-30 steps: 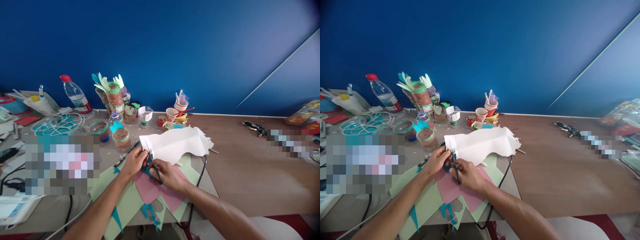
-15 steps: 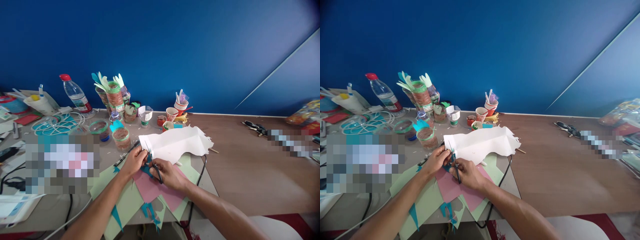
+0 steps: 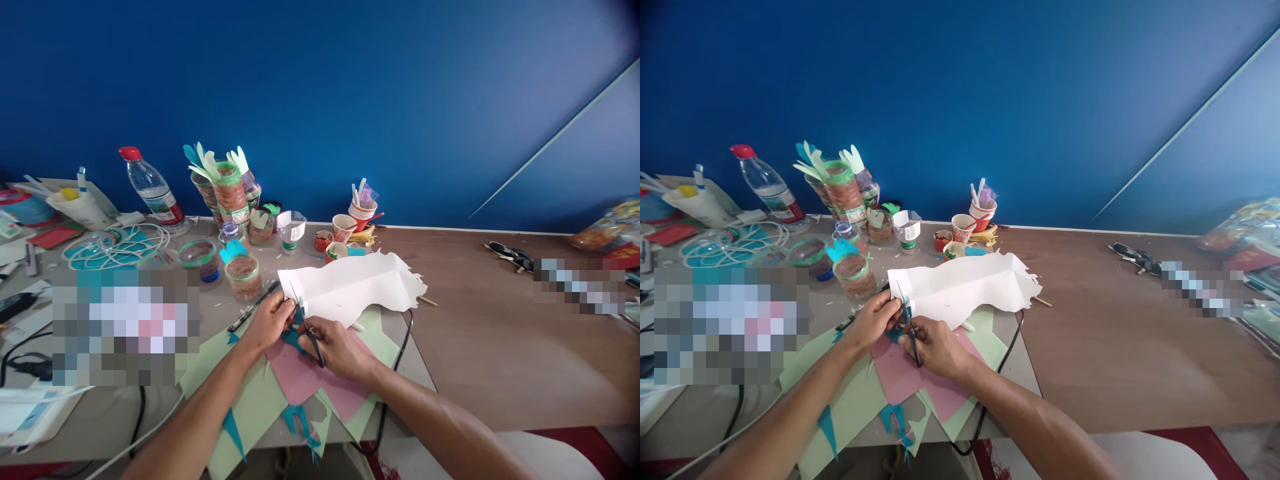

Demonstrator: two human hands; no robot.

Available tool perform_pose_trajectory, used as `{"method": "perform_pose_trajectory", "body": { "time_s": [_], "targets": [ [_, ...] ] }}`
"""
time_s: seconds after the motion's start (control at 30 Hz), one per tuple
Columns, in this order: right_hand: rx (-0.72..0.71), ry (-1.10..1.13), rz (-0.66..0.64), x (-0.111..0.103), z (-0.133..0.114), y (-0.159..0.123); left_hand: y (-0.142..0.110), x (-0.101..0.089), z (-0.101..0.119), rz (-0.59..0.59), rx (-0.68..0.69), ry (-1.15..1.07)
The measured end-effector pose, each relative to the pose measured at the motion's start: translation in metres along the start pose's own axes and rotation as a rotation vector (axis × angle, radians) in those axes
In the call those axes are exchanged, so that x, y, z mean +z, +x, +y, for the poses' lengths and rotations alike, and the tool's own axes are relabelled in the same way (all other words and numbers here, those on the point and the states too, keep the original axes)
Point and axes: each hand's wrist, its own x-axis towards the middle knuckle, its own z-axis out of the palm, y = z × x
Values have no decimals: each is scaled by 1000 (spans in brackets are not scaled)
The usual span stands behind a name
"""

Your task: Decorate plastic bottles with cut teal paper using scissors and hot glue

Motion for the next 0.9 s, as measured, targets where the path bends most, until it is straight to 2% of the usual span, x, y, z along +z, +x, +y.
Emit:
{"method": "perform_pose_trajectory", "body": {
  "time_s": [0.3, 0.9],
  "targets": [
    [9, -62, 39, -1, -5, -1, 0, -1, -3, -31, -7, -21],
    [20, -94, 56, 1, -3, -2, -2, 1, 1, -23, 3, -4]
  ]
}}
